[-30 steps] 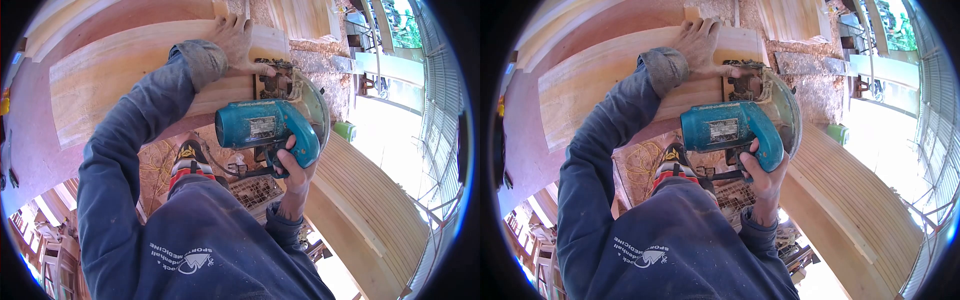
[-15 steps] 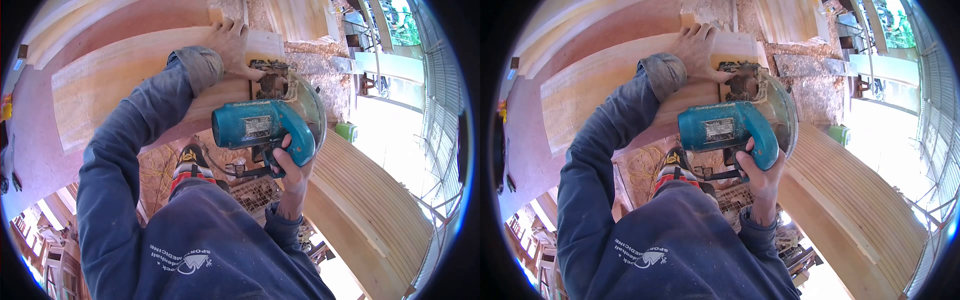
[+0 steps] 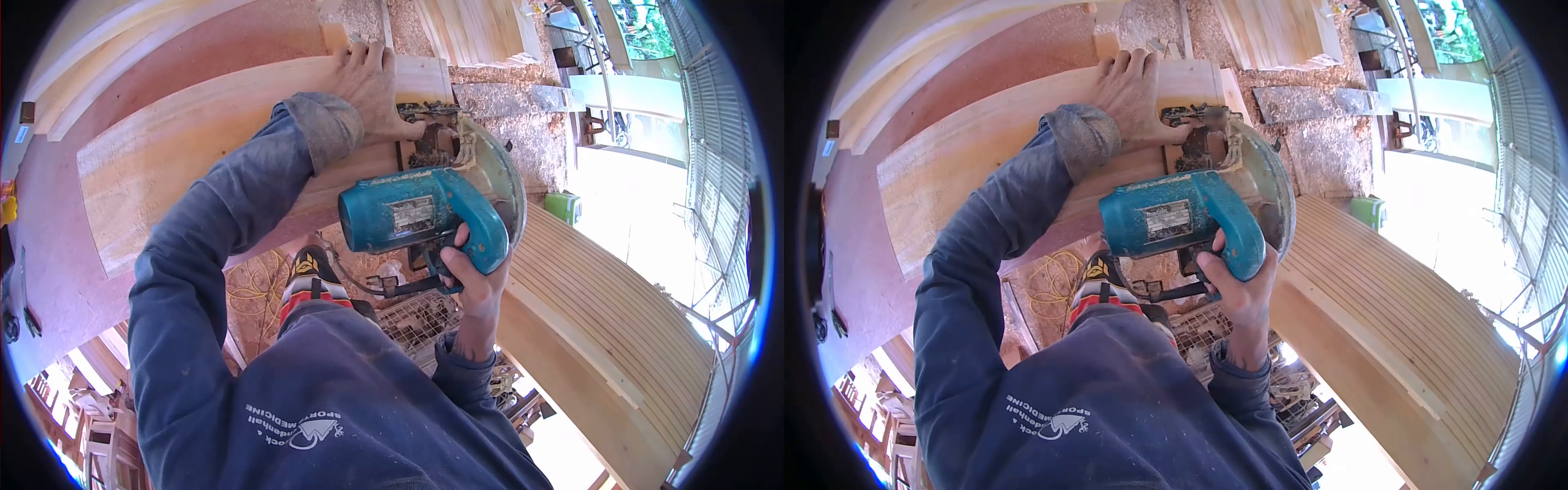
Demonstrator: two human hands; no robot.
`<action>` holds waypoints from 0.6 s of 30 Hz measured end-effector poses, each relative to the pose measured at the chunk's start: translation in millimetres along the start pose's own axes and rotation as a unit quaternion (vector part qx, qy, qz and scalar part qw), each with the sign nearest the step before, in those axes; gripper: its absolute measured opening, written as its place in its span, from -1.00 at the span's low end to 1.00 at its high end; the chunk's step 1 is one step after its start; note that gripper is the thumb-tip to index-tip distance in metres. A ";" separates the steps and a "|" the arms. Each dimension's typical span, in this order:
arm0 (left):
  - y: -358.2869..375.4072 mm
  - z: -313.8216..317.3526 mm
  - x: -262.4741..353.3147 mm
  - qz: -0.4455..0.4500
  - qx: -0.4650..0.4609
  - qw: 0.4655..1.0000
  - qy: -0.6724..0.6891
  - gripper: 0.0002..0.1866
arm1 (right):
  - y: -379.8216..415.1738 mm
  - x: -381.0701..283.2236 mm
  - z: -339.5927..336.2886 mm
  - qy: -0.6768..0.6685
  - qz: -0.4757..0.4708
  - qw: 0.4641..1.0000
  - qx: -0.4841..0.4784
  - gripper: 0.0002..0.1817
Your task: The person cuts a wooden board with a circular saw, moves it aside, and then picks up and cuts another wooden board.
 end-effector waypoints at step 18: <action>-13.0 -5.5 -4.5 0.021 0.021 1.000 0.000 0.30 | -8.7 -8.9 7.3 0.000 0.003 1.000 -0.014 -0.81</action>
Point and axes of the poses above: each hand's wrist, its own y-axis away from the middle knuckle, its own z-axis out of the palm, x = y × z, the point moved 10 cm from there along -y, towards the middle knuckle, and after that the axes turned 13 degrees about y, right-handed, at the moved point
